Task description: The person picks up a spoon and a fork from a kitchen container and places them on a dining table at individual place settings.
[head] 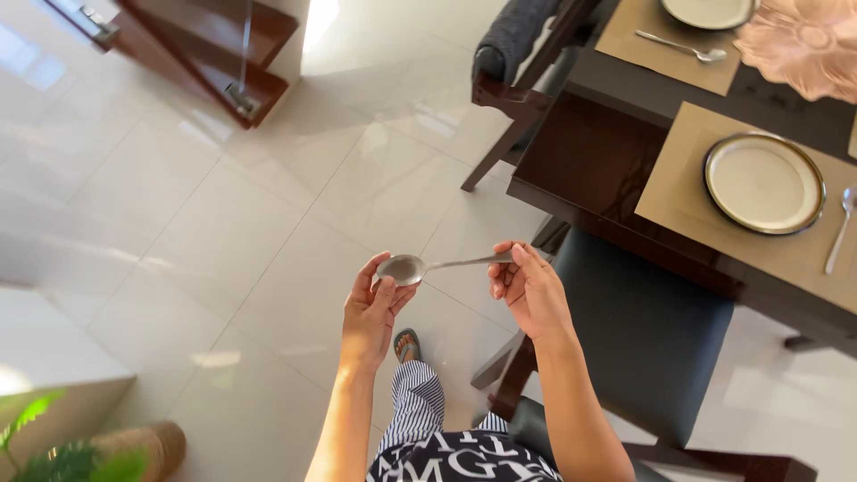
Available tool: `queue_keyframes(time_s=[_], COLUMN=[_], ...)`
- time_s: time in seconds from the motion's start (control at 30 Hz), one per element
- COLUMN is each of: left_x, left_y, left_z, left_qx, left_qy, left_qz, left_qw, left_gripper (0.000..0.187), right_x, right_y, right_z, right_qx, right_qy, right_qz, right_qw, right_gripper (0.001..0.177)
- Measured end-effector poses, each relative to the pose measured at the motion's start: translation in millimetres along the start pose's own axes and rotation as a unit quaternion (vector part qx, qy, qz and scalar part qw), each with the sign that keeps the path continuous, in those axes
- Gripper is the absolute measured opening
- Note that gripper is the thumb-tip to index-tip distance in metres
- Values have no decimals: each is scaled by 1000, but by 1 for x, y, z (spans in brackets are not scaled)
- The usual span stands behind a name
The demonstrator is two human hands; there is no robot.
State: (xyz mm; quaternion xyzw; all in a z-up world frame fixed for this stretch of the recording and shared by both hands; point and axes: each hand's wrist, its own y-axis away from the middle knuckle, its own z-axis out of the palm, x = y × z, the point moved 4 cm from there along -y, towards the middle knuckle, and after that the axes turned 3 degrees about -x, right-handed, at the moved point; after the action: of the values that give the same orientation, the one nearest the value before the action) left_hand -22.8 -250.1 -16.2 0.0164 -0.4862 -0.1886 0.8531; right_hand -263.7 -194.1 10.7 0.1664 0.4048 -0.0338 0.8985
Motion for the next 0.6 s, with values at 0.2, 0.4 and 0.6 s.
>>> queue_keyframes(time_s=[0.2,0.4,0.6], left_x=[46,71,98], left_y=[-109,-196,-269], left_z=[0,-18,-7], left_qx=[-88,-140,-148], left_qy=[-35,-41,-39], left_qz=[-53,-62,-97], left_qw=[994,987,983], left_gripper=[49,51,53], right_x=[5,3,-15], right_y=[-68,-128,-197], right_z=[20,51,68], right_qx=[47,92,121], right_qy=[-47,-61,-60], right_qz=[-79,-107,-123], right_qw=[995,988,983], right_gripper=[26,27,28])
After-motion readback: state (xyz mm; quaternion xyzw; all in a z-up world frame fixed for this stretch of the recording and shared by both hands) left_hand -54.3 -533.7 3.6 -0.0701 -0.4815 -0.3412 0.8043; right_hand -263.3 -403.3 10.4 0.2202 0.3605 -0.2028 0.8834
